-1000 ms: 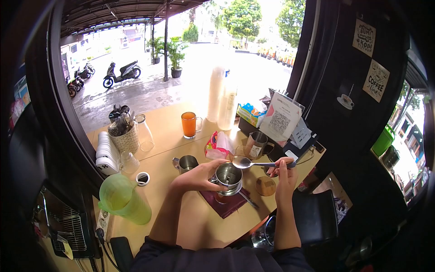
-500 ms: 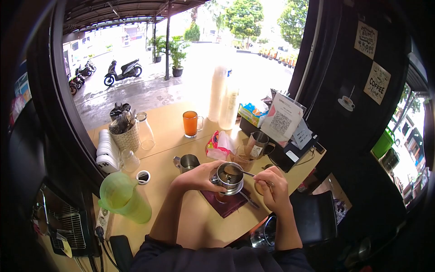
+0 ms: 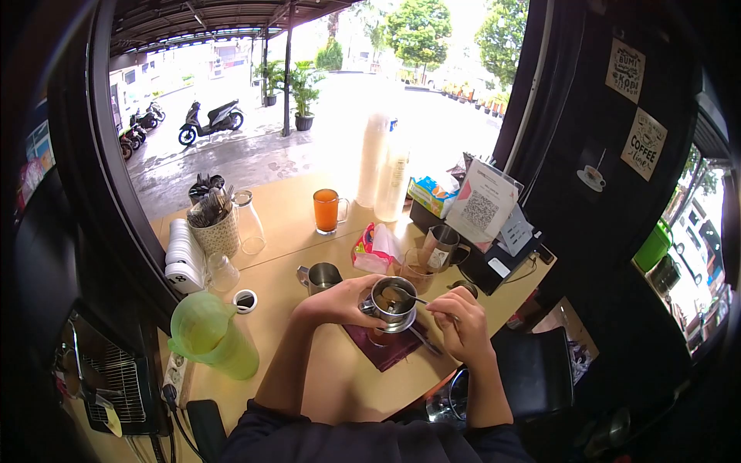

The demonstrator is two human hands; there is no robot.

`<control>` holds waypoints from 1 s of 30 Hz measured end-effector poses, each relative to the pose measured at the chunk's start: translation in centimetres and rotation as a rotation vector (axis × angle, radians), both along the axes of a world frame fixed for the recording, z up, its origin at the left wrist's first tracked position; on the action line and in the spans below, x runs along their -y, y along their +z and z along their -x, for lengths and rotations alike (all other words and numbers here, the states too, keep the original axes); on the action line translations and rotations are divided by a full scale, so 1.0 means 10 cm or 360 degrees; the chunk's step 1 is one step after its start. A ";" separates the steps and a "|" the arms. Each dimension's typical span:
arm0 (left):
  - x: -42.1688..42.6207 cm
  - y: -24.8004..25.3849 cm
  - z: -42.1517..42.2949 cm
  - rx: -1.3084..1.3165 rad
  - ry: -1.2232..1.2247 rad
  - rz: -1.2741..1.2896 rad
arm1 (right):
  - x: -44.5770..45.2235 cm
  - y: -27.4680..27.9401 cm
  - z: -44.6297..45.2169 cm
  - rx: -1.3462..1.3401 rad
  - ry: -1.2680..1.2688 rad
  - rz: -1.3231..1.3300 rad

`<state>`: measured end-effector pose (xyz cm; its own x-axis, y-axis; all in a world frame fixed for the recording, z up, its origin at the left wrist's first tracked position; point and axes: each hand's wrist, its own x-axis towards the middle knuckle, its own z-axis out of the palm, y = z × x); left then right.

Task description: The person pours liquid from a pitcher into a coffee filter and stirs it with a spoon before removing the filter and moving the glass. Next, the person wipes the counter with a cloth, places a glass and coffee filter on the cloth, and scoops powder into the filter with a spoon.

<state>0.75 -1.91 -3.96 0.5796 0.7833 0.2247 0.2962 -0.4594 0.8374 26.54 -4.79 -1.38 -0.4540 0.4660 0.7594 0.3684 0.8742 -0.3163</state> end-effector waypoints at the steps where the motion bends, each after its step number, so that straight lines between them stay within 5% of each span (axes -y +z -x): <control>1: -0.02 -0.03 0.00 0.0006 -0.0009 -0.0002 | -0.01 -0.01 0.00 -0.0058 0.0008 -0.0054; 9: 0.02 0.04 0.00 -0.0021 0.0014 0.0035 | 0.00 -0.07 -0.04 -0.0307 -0.0007 0.0014; 11: 0.03 0.04 -0.01 -0.0020 0.0035 0.0039 | -0.03 -0.16 -0.05 -0.0902 -0.0055 0.0258; 15: 0.04 0.06 -0.01 -0.0003 0.0024 0.0074 | -0.42 -0.30 -0.13 -0.1391 -0.0276 0.0479; 23: 0.05 0.09 -0.02 0.0010 0.0063 0.0128 | -1.18 -0.83 -0.04 -0.0864 -0.0619 0.0645; 30: 0.02 0.06 -0.01 -0.0035 0.0059 0.0100 | -1.44 -1.06 -0.02 -0.0828 -0.0647 0.0607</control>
<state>0.88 -2.10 -3.37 0.5541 0.8165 0.1621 0.3305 -0.3945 0.8574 26.71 9.59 -11.99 0.1821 0.7929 0.5816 0.3588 0.4971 -0.7900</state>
